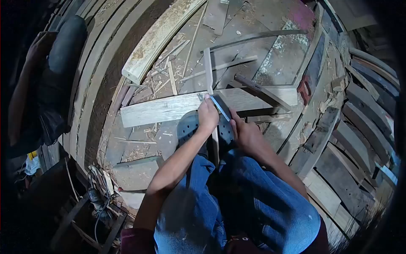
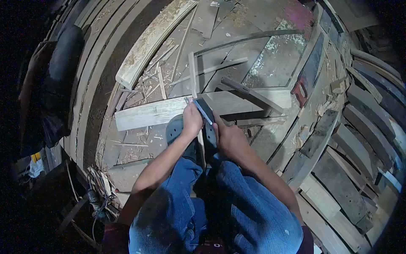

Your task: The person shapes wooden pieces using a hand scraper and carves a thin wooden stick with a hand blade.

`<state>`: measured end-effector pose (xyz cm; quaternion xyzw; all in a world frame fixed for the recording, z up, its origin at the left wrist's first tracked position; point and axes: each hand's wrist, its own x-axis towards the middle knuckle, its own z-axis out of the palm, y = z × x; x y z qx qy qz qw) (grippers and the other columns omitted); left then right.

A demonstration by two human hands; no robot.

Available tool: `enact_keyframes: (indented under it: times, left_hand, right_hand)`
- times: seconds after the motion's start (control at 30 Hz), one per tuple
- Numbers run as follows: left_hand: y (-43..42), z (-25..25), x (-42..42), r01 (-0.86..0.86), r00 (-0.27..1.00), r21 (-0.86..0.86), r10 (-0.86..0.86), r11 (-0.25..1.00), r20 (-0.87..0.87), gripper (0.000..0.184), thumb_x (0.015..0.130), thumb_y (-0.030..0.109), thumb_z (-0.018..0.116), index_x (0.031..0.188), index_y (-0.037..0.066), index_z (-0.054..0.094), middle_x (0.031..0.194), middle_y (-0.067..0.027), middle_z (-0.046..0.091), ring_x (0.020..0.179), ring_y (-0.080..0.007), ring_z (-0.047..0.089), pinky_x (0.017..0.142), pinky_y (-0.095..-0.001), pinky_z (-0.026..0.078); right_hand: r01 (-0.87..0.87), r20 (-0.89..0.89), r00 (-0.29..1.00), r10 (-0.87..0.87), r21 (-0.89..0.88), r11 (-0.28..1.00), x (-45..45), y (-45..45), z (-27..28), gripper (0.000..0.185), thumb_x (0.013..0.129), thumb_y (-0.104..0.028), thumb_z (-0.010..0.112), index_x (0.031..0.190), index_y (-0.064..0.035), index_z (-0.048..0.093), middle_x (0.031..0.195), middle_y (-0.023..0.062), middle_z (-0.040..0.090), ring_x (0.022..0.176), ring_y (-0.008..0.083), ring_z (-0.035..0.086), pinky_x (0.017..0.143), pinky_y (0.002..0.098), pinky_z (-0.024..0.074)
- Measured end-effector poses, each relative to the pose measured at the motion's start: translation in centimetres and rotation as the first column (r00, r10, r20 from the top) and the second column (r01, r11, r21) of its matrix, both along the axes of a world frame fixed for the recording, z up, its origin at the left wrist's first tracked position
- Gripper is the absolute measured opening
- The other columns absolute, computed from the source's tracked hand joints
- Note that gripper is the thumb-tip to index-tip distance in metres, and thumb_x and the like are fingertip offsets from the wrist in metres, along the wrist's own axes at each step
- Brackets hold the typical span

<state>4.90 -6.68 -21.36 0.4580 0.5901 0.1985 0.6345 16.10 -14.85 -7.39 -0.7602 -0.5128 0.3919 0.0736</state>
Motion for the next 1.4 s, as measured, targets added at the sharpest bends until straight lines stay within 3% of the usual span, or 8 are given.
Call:
enact_keyframes:
  times: [0.27, 0.37, 0.5, 0.83, 0.97, 1.1, 1.17, 1.4]
  left_hand:
    - [-0.1, -0.2, 0.5, -0.039, 0.999, 0.106, 0.04, 0.994, -0.007, 0.054, 0.105, 0.034, 0.025, 0.084, -0.005, 0.056, 0.069, -0.022, 0.059, 0.066, -0.0379, 0.057, 0.068, -0.0455, 0.044]
    - [0.2, 0.8, 0.6, -0.012, 0.999, 0.117, 0.016, 0.993, -0.035, 0.055, 0.105, 0.035, 0.025, 0.083, -0.004, 0.056, 0.068, -0.0219, 0.059, 0.066, -0.0384, 0.058, 0.067, -0.0459, 0.045]
    - [0.2, 0.0, 0.9, -0.051, 0.996, 0.169, 0.063, 0.984, -0.069, 0.057, 0.105, 0.036, 0.025, 0.081, -0.005, 0.057, 0.067, -0.0216, 0.06, 0.066, -0.0396, 0.06, 0.066, -0.0464, 0.045]
    - [0.3, 1.6, 0.9, -0.094, 0.996, 0.075, 0.094, 0.993, -0.001, 0.06, 0.105, 0.035, 0.026, 0.075, -0.004, 0.058, 0.063, -0.0196, 0.06, 0.06, -0.0366, 0.058, 0.062, -0.0459, 0.045]
    - [-1.4, -1.4, 0.8, -0.066, 0.996, 0.213, 0.078, 0.975, -0.048, 0.055, 0.105, 0.033, 0.026, 0.083, -0.004, 0.059, 0.071, -0.0213, 0.062, 0.069, -0.0384, 0.06, 0.067, -0.0468, 0.045]
    - [-0.8, -0.2, 0.6, -0.096, 0.995, 0.12, 0.095, 0.988, 0.021, 0.055, 0.106, 0.035, 0.027, 0.087, -0.005, 0.061, 0.073, -0.0186, 0.063, 0.07, -0.0323, 0.061, 0.07, -0.0435, 0.047]
    - [-0.7, 1.0, 0.6, -0.116, 0.976, -0.056, 0.124, 0.992, 0.18, 0.06, 0.106, 0.039, 0.024, 0.081, -0.001, 0.061, 0.068, -0.0076, 0.062, 0.063, -0.0164, 0.059, 0.062, -0.0354, 0.047]
    - [-0.2, -0.7, 0.5, -0.099, 0.99, -0.025, 0.101, 0.995, 0.097, 0.055, 0.106, 0.034, 0.027, 0.074, -0.001, 0.055, 0.062, -0.0085, 0.056, 0.057, -0.0177, 0.054, 0.057, -0.0373, 0.045]
  right_hand:
    - [0.026, -0.009, 1.0, -0.026, -0.015, 1.0, -0.3, 0.2, -0.7, 0.046, 0.101, -0.031, 0.038, 0.143, -0.011, 0.04, 0.065, 0.0312, 0.059, 0.066, 0.0507, 0.061, 0.065, 0.0588, 0.049]
    - [-0.006, 0.04, 0.999, 0.002, 0.095, 0.995, -0.6, -0.2, -1.9, 0.045, 0.101, -0.026, 0.039, 0.142, -0.0061, 0.039, 0.067, 0.029, 0.059, 0.059, 0.0478, 0.059, 0.062, 0.0542, 0.0487]
    - [0.045, -0.013, 0.999, -0.045, 0.029, 0.999, -0.7, 0.0, -1.8, 0.046, 0.102, -0.032, 0.038, 0.142, -0.0105, 0.04, 0.066, 0.0316, 0.059, 0.065, 0.052, 0.06, 0.066, 0.059, 0.0491]
    - [0.024, -0.008, 1.0, -0.024, 0.111, 0.994, -1.0, 0.0, -2.5, 0.046, 0.101, -0.026, 0.038, 0.141, -0.0036, 0.039, 0.07, 0.0302, 0.06, 0.064, 0.0483, 0.06, 0.063, 0.0565, 0.0481]
    - [0.031, 0.016, 0.999, -0.032, 0.093, 0.995, -1.0, 0.6, -2.7, 0.045, 0.101, -0.028, 0.039, 0.14, -0.0063, 0.041, 0.072, 0.0289, 0.062, 0.067, 0.049, 0.061, 0.068, 0.0572, 0.0491]
    - [0.009, 0.047, 0.999, -0.012, 0.065, 0.998, -1.0, 0.9, -2.3, 0.046, 0.1, -0.029, 0.039, 0.14, -0.0061, 0.04, 0.072, 0.0283, 0.063, 0.066, 0.0494, 0.061, 0.069, 0.0574, 0.0498]
    - [0.018, 0.014, 1.0, -0.019, 0.107, 0.994, -1.0, 0.6, -1.7, 0.046, 0.101, -0.029, 0.039, 0.141, -0.006, 0.04, 0.068, 0.0286, 0.061, 0.064, 0.0495, 0.061, 0.066, 0.0584, 0.0491]
    - [0.034, -0.026, 0.999, -0.033, 0.042, 0.999, -0.5, -0.9, -1.7, 0.047, 0.1, -0.03, 0.041, 0.142, -0.0086, 0.041, 0.066, 0.0309, 0.06, 0.065, 0.0498, 0.061, 0.066, 0.0593, 0.0482]
